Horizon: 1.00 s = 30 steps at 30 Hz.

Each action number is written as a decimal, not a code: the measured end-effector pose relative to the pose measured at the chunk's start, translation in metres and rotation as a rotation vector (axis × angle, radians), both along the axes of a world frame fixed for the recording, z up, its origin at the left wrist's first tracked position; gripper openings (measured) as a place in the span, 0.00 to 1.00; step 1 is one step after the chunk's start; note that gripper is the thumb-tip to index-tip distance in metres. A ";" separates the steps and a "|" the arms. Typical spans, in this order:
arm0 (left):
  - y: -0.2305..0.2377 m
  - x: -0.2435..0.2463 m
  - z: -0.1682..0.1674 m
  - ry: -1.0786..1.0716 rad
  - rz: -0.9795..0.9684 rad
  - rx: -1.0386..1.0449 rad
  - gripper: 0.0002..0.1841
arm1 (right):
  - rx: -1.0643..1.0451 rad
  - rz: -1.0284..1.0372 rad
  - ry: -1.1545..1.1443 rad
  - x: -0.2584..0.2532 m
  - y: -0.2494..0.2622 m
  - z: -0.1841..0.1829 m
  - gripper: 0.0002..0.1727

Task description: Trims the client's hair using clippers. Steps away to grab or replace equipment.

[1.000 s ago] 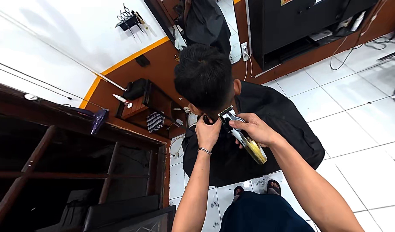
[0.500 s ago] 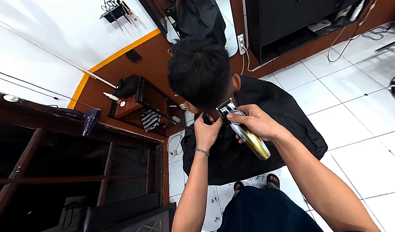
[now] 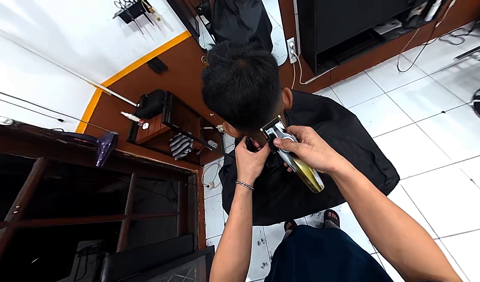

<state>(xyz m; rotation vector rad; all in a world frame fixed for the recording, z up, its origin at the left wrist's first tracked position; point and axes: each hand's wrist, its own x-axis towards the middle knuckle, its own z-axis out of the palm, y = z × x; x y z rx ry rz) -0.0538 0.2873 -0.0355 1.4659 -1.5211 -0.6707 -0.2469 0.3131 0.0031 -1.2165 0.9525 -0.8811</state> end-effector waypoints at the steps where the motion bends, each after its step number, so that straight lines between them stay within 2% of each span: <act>1: 0.000 0.000 0.001 0.000 0.002 0.009 0.14 | 0.007 0.000 0.006 -0.001 -0.001 -0.001 0.19; 6: -0.001 0.000 0.000 -0.005 0.001 0.016 0.16 | -0.040 -0.049 -0.007 -0.001 -0.006 -0.001 0.18; 11: -0.002 0.000 0.001 -0.018 0.005 0.022 0.15 | 0.043 0.004 -0.036 0.002 0.001 0.001 0.20; 15: -0.003 0.001 0.000 -0.031 -0.001 0.026 0.15 | 0.032 -0.055 -0.057 0.001 -0.003 -0.002 0.17; 19: -0.004 0.000 0.001 -0.006 -0.004 0.011 0.16 | 0.012 -0.030 -0.054 0.001 -0.005 0.001 0.19; 21: -0.005 0.000 0.001 -0.011 -0.012 0.002 0.16 | -0.065 -0.081 -0.014 0.004 -0.005 0.004 0.18; 23: -0.006 0.000 0.002 -0.018 -0.009 0.014 0.15 | -0.238 -0.111 0.133 0.005 -0.002 0.007 0.18; 25: -0.005 0.001 0.003 -0.022 -0.003 0.035 0.14 | -0.389 -0.077 0.290 0.003 0.006 0.007 0.22; 26: -0.006 0.001 0.003 -0.022 -0.004 0.033 0.14 | -0.395 -0.048 0.337 -0.001 0.008 0.006 0.22; 28: -0.004 0.006 0.002 -0.015 -0.036 0.016 0.18 | -0.281 0.000 0.267 -0.015 0.012 0.000 0.19; 29: -0.001 0.012 0.005 0.019 -0.065 -0.015 0.18 | -0.198 -0.006 0.144 -0.025 0.014 -0.006 0.16; 30: 0.005 0.021 0.009 0.085 -0.116 -0.066 0.13 | -0.117 -0.037 -0.004 -0.037 0.017 -0.012 0.13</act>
